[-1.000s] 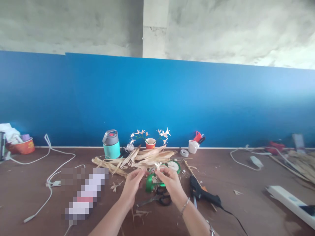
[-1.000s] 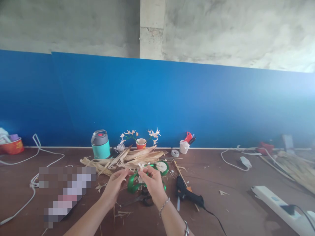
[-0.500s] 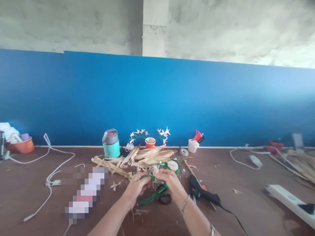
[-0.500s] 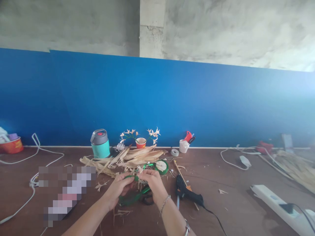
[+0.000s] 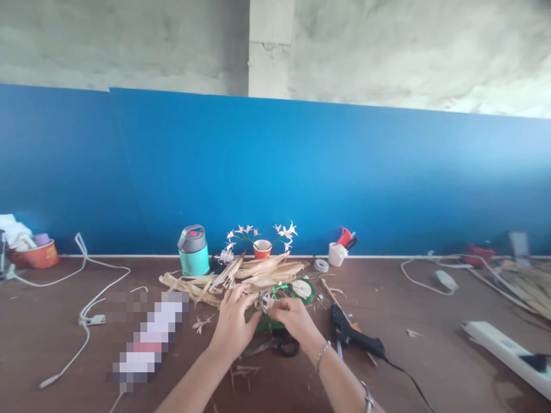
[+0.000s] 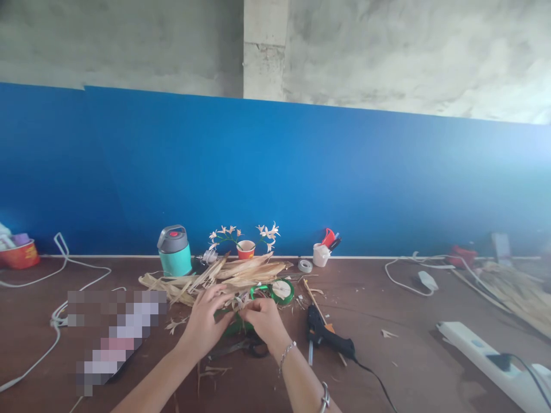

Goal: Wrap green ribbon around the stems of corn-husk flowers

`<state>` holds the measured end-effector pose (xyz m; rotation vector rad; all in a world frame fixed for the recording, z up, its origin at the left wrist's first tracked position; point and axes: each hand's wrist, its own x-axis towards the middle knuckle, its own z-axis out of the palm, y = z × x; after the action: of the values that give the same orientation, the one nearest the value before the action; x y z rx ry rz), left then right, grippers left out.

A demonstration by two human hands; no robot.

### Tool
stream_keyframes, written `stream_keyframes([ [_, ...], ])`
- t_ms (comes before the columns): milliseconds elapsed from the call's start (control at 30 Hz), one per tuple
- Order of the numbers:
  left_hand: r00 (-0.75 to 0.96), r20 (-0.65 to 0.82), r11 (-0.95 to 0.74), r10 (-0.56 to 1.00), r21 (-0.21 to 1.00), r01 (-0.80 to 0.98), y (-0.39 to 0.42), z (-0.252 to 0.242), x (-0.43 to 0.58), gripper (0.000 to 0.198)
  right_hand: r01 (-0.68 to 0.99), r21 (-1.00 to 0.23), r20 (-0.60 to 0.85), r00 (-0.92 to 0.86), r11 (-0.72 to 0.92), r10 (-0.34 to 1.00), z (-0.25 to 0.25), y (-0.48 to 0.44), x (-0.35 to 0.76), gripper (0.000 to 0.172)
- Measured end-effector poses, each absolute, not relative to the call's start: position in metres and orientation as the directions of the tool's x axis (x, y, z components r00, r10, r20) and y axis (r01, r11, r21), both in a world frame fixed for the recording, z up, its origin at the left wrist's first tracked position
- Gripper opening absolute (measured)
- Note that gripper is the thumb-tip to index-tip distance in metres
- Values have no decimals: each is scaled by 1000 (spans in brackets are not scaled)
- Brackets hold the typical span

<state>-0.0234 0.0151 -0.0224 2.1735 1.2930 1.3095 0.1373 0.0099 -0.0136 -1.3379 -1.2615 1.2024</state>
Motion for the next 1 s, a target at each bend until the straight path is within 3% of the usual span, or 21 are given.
stream_keyframes([
  [100,83,535,-499,841,707,500,7,-17,-18,38,137,-989,-62,10,-63,998,-15,12,138,17],
  [200,121,144,-176,982,935,309,2,-15,-8,49,148,-987,-57,3,-57,998,-15,12,138,17],
  [300,201,-98,71,975,988,139,5,-20,-1,56,154,-987,-57,-15,-54,998,-14,11,137,17],
  [467,238,-117,81,964,985,153,13,-31,-3,17,141,-988,-70,-70,-59,995,-9,8,136,15],
  [600,320,-160,129,934,985,116,16,-28,-8,2,58,-993,-112,-156,-104,981,-8,6,138,14],
  [733,350,-205,162,914,975,150,16,-23,-11,9,-34,-987,-147,-225,-158,963,-11,7,139,12],
  [1000,358,-291,225,887,951,214,13,-22,-10,18,46,-977,-212,-121,-207,970,-13,6,137,8],
])
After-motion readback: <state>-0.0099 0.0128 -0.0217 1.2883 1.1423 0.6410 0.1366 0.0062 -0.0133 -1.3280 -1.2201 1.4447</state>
